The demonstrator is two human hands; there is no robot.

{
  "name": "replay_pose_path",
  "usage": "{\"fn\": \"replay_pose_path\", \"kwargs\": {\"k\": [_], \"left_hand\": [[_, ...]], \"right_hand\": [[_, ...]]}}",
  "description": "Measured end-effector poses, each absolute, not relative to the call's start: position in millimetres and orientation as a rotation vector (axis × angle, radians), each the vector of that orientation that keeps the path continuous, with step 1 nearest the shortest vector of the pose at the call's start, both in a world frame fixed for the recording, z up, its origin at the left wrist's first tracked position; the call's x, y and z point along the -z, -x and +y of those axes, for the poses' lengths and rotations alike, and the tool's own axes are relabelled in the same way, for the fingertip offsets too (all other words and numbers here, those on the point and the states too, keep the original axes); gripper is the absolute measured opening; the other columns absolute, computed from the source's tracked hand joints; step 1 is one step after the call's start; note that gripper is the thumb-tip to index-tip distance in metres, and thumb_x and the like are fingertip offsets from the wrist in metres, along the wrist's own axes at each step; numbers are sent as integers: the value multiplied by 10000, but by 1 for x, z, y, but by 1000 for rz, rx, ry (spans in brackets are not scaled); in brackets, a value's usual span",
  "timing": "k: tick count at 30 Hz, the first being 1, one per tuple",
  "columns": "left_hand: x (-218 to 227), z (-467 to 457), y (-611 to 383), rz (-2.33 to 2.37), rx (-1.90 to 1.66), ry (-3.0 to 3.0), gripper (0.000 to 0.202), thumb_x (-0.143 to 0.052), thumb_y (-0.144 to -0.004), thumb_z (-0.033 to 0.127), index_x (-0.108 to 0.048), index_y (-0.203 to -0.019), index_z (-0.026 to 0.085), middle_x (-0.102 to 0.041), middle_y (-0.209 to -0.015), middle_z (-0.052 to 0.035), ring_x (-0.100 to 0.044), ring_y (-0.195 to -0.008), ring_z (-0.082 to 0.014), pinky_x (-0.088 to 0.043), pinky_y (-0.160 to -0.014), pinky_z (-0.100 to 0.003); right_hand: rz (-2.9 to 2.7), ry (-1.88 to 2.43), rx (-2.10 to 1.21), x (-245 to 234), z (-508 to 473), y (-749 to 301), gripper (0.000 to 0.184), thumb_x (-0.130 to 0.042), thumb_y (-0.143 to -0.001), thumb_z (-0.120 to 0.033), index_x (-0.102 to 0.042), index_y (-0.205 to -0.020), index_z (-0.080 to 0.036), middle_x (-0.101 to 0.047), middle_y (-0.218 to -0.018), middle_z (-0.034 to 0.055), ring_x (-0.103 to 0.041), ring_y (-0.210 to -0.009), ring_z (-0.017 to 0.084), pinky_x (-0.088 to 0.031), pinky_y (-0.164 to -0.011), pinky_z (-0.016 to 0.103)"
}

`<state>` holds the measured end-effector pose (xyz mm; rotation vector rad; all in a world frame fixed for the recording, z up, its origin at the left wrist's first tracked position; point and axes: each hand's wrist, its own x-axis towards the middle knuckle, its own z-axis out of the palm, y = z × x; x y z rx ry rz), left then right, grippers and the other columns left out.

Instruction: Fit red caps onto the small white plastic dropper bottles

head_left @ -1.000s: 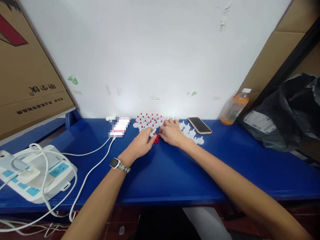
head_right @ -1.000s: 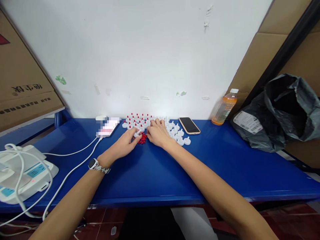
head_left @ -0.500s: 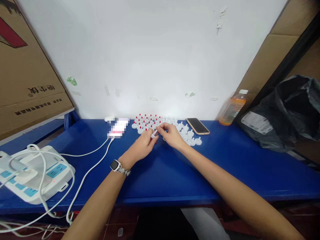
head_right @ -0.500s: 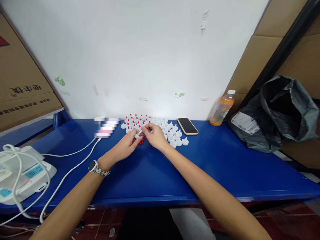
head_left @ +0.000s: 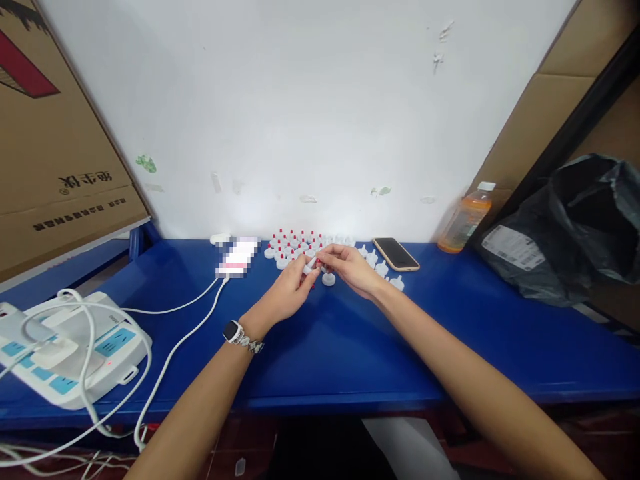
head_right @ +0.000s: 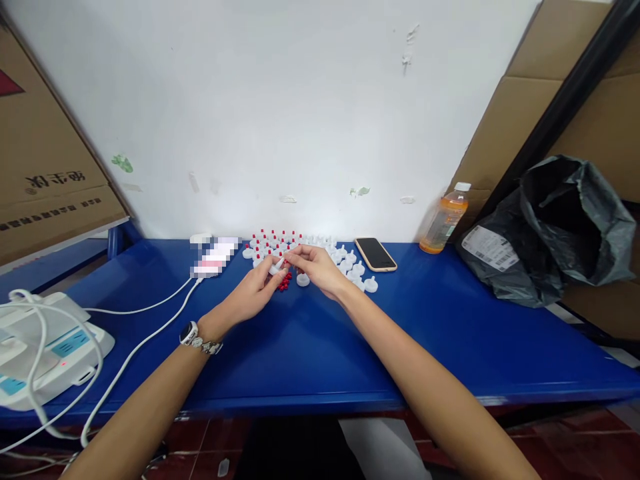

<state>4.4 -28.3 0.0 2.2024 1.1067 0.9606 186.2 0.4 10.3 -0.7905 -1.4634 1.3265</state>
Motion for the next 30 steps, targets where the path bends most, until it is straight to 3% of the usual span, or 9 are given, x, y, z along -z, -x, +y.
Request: {"fn": "replay_pose_path", "kwargs": {"k": [6,16,22,26,29,30], "left_hand": [[5,-26,-5,1147,-922,-2250,249,-390,-1007,432,-485,-981,203,-594,-846,-27,-555,-768,-186,-423,-704,-324],[13,-20,-5,1164,-1070,-2237,265,-379,-1017,377,-444,-1161,163,-608,-901,-71,-601,-827,-215,-460,-787,-369],[15,-18,-4,1090,-1069,-2247,342,-367,-1023,393,-434,-1261,157,-630,-1070,-129,-623,-967,-238,-481,-879,-403],[17,-12,-2,1166,-1057,-2263,521,-420,-1002,443,-334,-1423,148,-582,-1253,-169,-600,-1081,-256,-462,-961,-431],[17,-7,10,1300,-1082,-2257,731,-534,-935,521,-237,-1501,166,-556,-1300,-161,-569,-1128,-270,-465,-964,-439],[16,-5,15,1333,-1102,-2256,719,-536,-932,522,-254,-1497,180,-564,-1283,-147,-567,-1123,-267,-475,-945,-432]], "right_hand": [[-1435,880,-1139,-3,2,-177,370,-766,-719,-544,-675,-769,-189,-681,-723,15,-549,-620,131,-429,-619,279],[-1658,1007,-364,8,-22,-158,342,-462,-983,-432,-635,-791,-209,-623,-763,24,-557,-768,178,-422,-742,315],[-1592,966,-530,13,-19,-153,320,-477,-965,-456,-591,-789,-213,-593,-751,8,-545,-722,164,-425,-708,300],[-1565,830,-788,8,0,-160,260,-588,-881,-463,-566,-817,-212,-615,-742,-1,-565,-677,151,-447,-652,279],[-1648,933,-708,-2,20,-172,203,-610,-850,-398,-604,-836,-196,-647,-742,10,-585,-682,154,-440,-641,275],[-1706,999,-625,-6,27,-176,171,-603,-850,-360,-622,-839,-191,-660,-756,17,-590,-697,156,-436,-655,278]]}}
